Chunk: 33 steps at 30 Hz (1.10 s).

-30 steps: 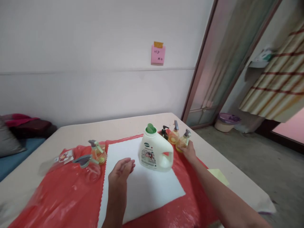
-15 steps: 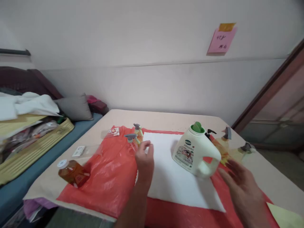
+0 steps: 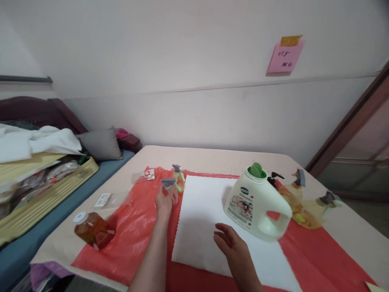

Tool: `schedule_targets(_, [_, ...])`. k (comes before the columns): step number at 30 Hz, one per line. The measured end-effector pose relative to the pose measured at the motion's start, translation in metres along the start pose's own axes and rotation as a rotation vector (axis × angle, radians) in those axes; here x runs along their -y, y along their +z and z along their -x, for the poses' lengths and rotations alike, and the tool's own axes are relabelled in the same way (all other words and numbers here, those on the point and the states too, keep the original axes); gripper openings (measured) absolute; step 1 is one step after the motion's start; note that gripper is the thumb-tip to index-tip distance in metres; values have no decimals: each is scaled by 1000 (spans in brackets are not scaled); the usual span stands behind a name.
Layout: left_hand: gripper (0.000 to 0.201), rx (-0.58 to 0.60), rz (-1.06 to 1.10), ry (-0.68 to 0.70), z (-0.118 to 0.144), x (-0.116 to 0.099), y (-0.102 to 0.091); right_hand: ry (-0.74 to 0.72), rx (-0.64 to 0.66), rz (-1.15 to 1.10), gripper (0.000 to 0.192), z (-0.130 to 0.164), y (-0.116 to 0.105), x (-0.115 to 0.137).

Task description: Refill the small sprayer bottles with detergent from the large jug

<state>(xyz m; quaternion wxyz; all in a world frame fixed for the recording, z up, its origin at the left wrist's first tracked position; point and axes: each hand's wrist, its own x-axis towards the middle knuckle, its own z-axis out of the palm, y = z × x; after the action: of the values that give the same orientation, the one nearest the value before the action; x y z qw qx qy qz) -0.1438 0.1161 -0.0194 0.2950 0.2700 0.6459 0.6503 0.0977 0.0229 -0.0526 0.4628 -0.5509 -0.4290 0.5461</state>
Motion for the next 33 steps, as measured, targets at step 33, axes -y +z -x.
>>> schedule_targets(33, [43,594,337,-298,98,-31,24,-109,268,-86,109,-10,9,-9])
